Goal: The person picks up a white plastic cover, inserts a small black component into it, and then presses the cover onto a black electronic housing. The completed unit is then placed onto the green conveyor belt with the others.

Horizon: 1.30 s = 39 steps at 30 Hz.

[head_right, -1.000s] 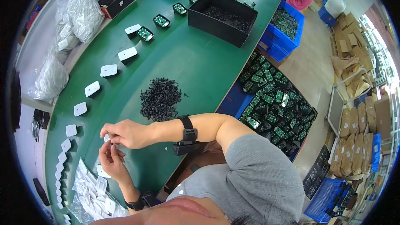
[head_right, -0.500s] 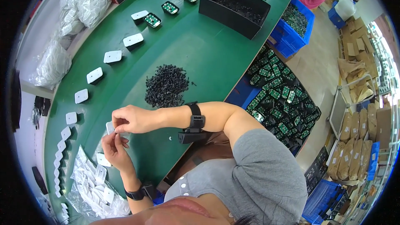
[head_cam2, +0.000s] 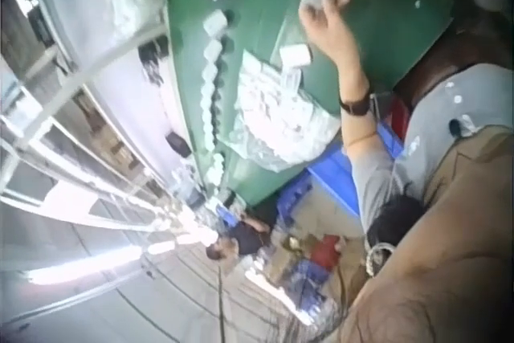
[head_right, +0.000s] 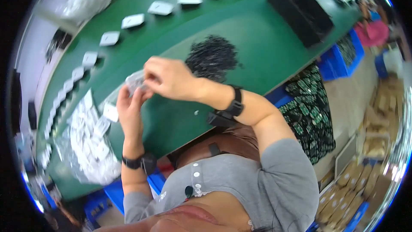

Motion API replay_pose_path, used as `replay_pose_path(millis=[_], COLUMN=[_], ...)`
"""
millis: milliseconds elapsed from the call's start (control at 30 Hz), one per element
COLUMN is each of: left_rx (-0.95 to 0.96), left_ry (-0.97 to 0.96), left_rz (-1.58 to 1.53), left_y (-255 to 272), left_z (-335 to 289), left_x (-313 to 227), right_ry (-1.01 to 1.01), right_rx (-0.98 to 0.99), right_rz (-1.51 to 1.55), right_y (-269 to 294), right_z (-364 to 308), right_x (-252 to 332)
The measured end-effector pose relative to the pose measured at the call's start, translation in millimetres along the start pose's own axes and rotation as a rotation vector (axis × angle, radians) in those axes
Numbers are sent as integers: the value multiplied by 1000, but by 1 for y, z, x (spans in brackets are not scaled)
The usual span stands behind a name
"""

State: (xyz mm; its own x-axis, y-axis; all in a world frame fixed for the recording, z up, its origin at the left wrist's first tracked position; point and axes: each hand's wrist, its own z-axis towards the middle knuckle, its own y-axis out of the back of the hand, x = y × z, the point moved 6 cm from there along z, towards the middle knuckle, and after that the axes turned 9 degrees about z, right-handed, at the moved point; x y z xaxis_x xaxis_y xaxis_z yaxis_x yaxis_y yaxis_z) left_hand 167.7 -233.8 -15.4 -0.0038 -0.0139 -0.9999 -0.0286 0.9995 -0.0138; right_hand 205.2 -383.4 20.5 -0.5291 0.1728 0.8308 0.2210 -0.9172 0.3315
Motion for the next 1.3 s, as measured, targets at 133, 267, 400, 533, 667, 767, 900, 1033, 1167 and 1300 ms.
replay_pose_path(millis=[133,267,400,533,667,767,900,1033,1167,1300], left_rx=[28,-35,-15,10,-42,-52,-2,38,81,137], left_ry=[58,77,33,-67,-232,-196,-57,-63,-24,-50], left_rz=[-176,-159,-198,-184,-45,-55,-167,-181,-110,-148], left_y=[-2,-1,-3,-5,-1,4,3,-2,-1,-9], left_z=[0,-6,-4,-4,-4,-3,1,-2,-7,-6], left_x=[4,6,7,3,-1,-6,-2,-1,-2,-10], right_ry=[-66,-175,-222,-355,-389,-249,8,-7,-397,-303], right_rx=[-22,42,37,21,-3,17,-74,7,190,149], right_rz=[27,137,95,304,467,332,24,40,464,573], right_y=[1,-10,-14,-20,-28,-21,-1,-7,-15,-7], right_z=[1,-2,-3,-8,-13,-10,0,-1,-2,3], right_x=[-3,-3,-4,-19,-21,-7,17,3,-7,-13])
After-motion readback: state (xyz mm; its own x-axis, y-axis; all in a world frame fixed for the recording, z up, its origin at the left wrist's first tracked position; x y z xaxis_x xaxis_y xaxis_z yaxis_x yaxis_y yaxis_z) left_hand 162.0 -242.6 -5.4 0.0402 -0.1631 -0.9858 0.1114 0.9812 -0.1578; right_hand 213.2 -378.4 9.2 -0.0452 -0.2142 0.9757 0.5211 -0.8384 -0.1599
